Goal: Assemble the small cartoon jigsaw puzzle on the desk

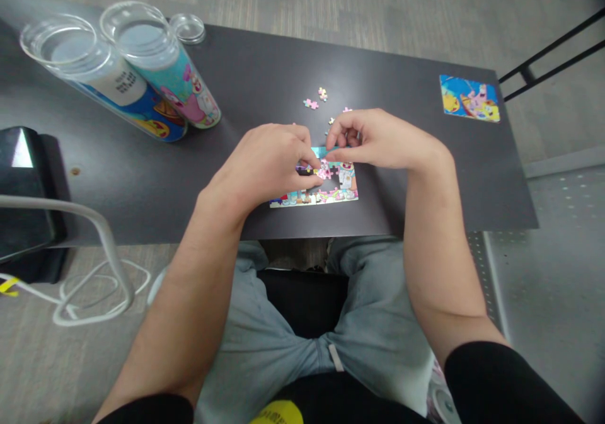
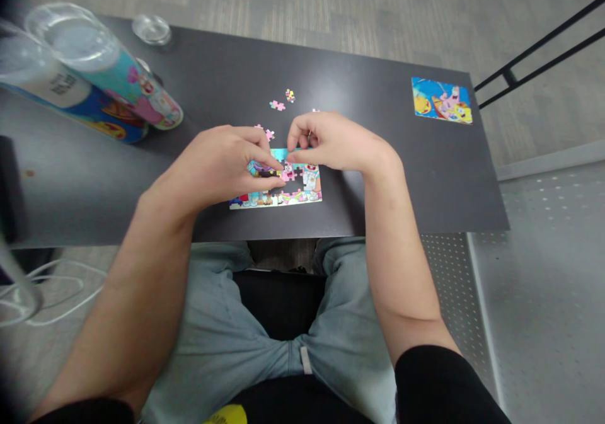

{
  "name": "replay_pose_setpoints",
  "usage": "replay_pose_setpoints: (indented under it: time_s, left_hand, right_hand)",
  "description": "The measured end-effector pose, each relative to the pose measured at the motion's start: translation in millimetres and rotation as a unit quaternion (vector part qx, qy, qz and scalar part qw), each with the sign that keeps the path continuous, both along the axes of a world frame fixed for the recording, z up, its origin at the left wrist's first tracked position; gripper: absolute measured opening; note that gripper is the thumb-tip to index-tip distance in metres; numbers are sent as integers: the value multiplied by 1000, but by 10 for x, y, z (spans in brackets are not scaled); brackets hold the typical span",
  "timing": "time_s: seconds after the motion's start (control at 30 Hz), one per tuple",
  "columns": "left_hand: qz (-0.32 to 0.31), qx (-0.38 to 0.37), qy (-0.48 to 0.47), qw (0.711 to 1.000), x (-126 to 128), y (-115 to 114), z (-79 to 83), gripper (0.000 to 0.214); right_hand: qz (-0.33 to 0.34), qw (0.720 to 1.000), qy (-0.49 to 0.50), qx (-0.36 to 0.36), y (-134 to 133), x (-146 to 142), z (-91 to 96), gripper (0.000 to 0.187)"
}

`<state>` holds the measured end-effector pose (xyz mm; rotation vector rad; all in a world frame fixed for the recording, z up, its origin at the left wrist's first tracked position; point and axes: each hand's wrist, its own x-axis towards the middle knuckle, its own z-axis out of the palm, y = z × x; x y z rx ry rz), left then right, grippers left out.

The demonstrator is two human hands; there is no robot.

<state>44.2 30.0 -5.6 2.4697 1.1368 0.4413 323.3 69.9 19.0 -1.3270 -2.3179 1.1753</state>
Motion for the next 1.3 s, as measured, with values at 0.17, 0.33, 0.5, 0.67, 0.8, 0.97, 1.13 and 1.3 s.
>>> replay_pose_setpoints:
  time_s: [0.17, 0.33, 0.5, 0.67, 0.8, 0.97, 1.13, 1.3]
  left_hand:
    - [3, 3, -49, 999, -76, 5, 4, 12]
    - [65, 7, -83, 994, -226, 61, 78, 17]
    - [130, 27, -94, 987, -395, 157, 50, 18]
    - [157, 28, -96, 983, -458, 199, -53, 13]
    - [166, 24, -90, 982, -439, 214, -104, 10]
    - [167, 6, -74, 983, -423, 227, -152, 10]
    - [158, 13, -82, 984, -429, 225, -186, 10]
    - [158, -8, -68, 985, -428, 236, -144, 11]
  right_hand:
    - [-88, 993, 42, 74, 20, 67, 101, 25]
    - [-137, 978, 28, 155, 131, -12, 64, 19]
    - [-140, 972, -37, 186, 256, -218, -199, 9]
    - [-155, 970, -48, 182, 258, -390, -325, 11]
    - [-94, 983, 9, 156, 285, -391, -331, 16]
    - [-6, 994, 49, 94, 341, -346, -313, 31]
    - [-13, 995, 51, 81, 332, -360, -298, 36]
    - [-28, 995, 91, 26, 283, -313, -307, 31]
